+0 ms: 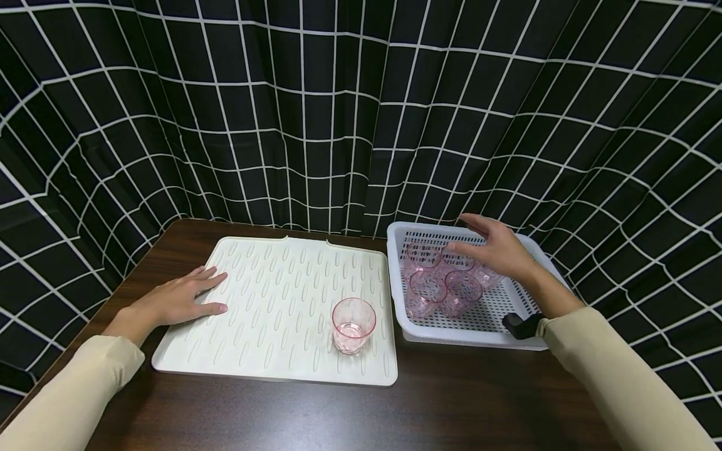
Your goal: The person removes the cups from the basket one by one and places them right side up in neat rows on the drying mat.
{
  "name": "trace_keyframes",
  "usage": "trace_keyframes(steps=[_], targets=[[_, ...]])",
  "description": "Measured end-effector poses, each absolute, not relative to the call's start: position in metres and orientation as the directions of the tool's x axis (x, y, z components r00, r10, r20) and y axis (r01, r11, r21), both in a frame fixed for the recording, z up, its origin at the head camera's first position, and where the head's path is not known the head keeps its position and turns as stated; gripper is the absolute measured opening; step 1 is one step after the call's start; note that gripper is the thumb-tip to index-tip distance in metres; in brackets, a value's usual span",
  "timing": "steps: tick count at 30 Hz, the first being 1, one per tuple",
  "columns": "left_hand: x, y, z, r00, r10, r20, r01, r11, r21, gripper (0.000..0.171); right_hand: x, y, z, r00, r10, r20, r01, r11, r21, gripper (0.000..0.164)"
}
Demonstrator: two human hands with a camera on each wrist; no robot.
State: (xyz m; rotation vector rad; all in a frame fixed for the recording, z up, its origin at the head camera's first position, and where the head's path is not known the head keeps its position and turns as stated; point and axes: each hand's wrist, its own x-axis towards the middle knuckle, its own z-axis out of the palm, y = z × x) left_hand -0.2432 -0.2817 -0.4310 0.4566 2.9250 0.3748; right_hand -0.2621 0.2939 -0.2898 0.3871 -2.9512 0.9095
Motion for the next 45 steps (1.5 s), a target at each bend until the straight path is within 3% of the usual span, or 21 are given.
trace_keyframes(steps=[17,24,30,40,45], targets=[[-0.241,-0.283,-0.427,-0.936,0.335,-0.109,0.296,0.915,0.274,0.091,-0.282,0.359,-0.316,-1.000,0.008,-0.003,0.008,0.835,-0.550,0.095],[-0.241,-0.282,-0.427,-0.938,0.329,-0.112,0.288,0.917,0.276,0.091,-0.292,0.370,-0.327,-0.991,0.007,-0.131,0.069,0.874,-0.480,0.088],[-0.241,-0.281,-0.427,-0.937,0.330,-0.111,0.291,0.917,0.273,0.091,-0.294,0.373,-0.337,-0.975,-0.011,-0.221,0.101,0.868,-0.487,0.087],[-0.242,-0.282,-0.430,-0.943,0.311,-0.122,0.268,0.922,0.279,0.093,-0.294,0.374,-0.344,-0.974,-0.024,-0.226,0.080,0.893,-0.442,0.084],[-0.244,-0.282,-0.431,-0.942,0.311,-0.125,0.270,0.925,0.269,0.093,-0.294,0.374,-0.344,-0.978,0.009,-0.206,0.108,0.874,-0.474,0.085]])
